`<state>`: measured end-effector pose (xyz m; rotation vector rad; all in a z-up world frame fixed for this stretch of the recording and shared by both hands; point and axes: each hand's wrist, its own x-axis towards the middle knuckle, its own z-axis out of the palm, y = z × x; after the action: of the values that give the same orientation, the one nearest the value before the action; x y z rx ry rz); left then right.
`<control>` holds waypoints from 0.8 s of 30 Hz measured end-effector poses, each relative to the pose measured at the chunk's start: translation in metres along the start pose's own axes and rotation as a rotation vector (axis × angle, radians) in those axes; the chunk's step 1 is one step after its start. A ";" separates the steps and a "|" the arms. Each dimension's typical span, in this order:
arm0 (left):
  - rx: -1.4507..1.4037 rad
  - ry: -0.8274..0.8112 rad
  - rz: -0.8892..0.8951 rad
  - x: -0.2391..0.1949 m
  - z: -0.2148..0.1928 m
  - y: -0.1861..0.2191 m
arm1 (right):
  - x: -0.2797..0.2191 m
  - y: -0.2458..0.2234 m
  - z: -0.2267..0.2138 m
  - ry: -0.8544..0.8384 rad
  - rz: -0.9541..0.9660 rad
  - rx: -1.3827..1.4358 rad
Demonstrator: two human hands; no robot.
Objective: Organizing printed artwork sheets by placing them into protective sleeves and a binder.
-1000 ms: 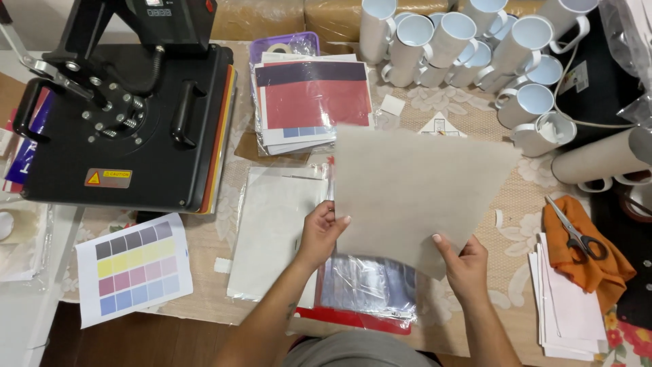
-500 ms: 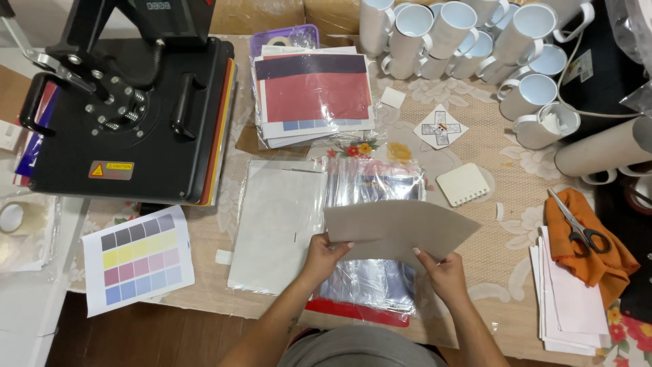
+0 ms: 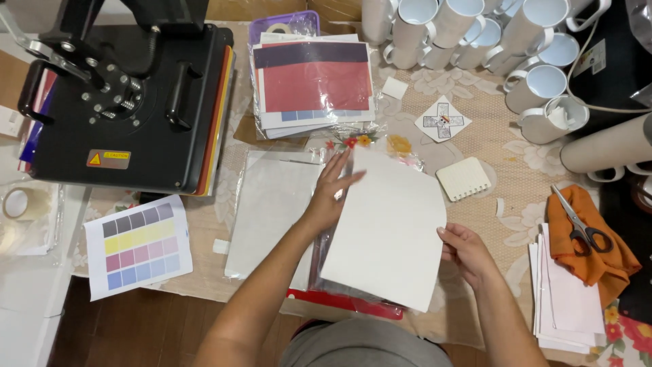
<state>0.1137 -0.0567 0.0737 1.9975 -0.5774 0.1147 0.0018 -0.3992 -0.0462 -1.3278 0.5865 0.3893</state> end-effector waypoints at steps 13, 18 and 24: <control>0.556 -0.448 -0.191 0.062 0.090 -0.119 | -0.044 -0.019 0.022 0.295 0.212 -0.183; 0.652 -0.381 -0.192 0.090 0.095 -0.137 | -0.052 -0.033 0.017 0.425 -0.055 -0.417; 0.305 -0.295 -0.125 0.100 0.082 -0.148 | -0.053 -0.048 -0.048 0.592 -0.270 -0.201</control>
<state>0.2546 -0.1064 -0.0544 2.3625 -0.6486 -0.1822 -0.0214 -0.4531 0.0170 -1.7029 0.8570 -0.1849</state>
